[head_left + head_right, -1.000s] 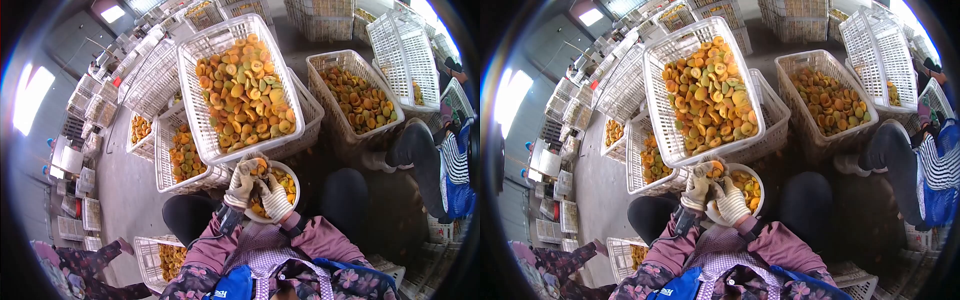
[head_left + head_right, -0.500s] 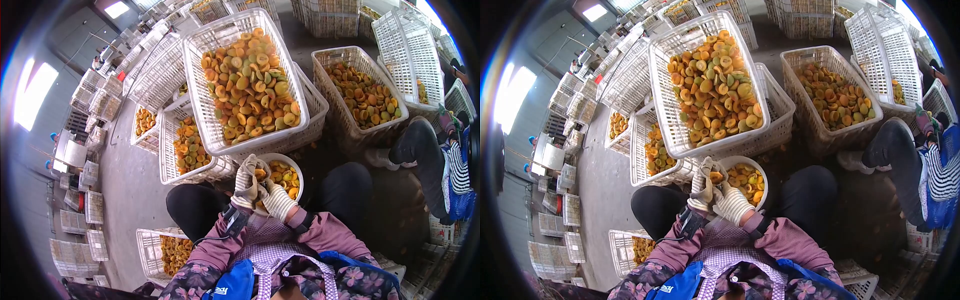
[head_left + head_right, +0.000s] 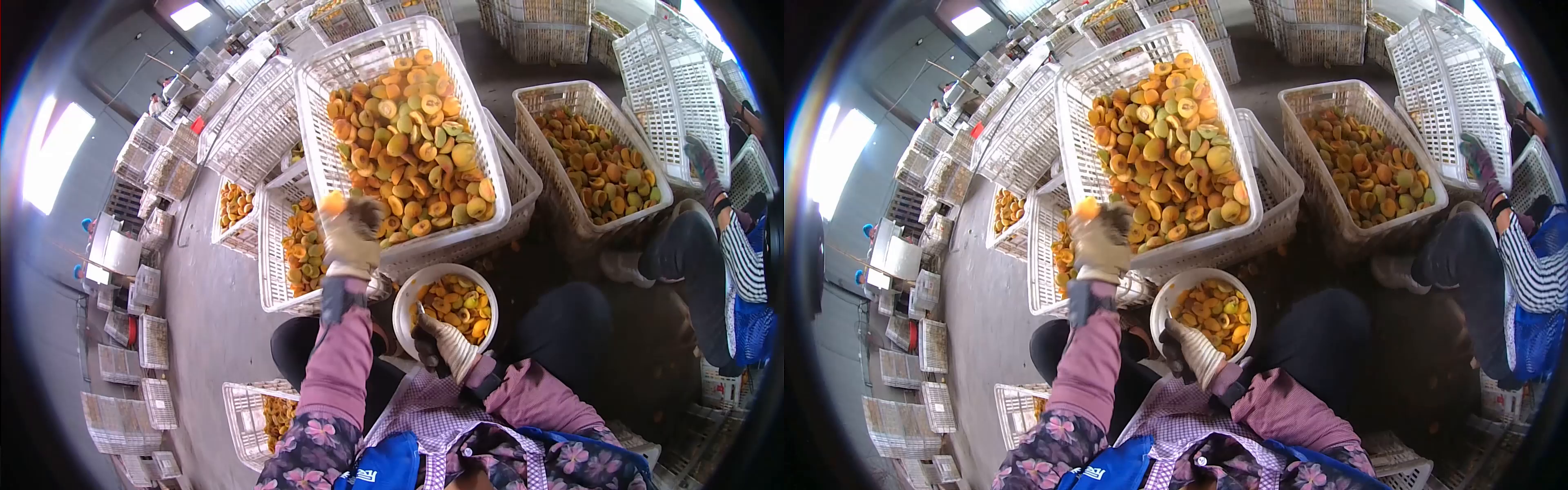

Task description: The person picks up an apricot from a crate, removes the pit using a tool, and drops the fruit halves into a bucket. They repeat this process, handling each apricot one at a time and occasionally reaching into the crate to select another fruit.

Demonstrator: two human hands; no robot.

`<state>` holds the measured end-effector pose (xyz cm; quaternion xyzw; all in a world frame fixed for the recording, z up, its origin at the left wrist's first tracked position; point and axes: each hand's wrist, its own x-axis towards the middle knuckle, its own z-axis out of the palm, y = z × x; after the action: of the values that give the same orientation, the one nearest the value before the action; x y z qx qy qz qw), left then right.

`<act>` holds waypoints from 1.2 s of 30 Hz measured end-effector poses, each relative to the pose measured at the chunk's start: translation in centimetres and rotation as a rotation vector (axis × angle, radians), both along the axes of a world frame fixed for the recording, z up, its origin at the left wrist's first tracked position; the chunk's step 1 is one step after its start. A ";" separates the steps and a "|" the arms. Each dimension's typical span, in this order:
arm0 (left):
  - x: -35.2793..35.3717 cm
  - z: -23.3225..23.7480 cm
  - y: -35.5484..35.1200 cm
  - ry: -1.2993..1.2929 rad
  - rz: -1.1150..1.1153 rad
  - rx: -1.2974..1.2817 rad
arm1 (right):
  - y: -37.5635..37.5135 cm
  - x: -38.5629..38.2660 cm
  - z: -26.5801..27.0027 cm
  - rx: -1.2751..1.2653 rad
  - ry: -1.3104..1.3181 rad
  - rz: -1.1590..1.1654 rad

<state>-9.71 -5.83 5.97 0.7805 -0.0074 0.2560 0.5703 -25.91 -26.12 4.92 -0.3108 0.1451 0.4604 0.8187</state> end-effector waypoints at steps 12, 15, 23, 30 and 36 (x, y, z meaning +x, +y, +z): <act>2.1 0.2 -2.5 0.726 -0.524 0.822 | 0.4 0.8 -1.3 -0.218 -0.146 -0.152; -4.8 2.3 -5.6 0.171 -0.473 -0.167 | -0.4 1.3 0.4 -0.321 -0.409 -0.338; -12.2 -3.9 -8.5 0.302 -0.304 -0.515 | 0.7 0.8 -3.6 -0.732 -0.930 -0.287; -13.0 -0.3 -10.8 0.284 -0.262 -0.694 | -0.2 0.0 -2.0 -0.774 -1.023 -0.175; -13.2 2.8 -9.5 0.201 -0.467 -0.212 | -0.3 -0.6 -1.3 -0.194 -0.620 -0.068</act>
<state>-22.96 -15.34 8.80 0.7152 -0.1037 0.0379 0.6901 -26.50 -26.46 3.65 -0.5079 -0.0576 0.3004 0.8053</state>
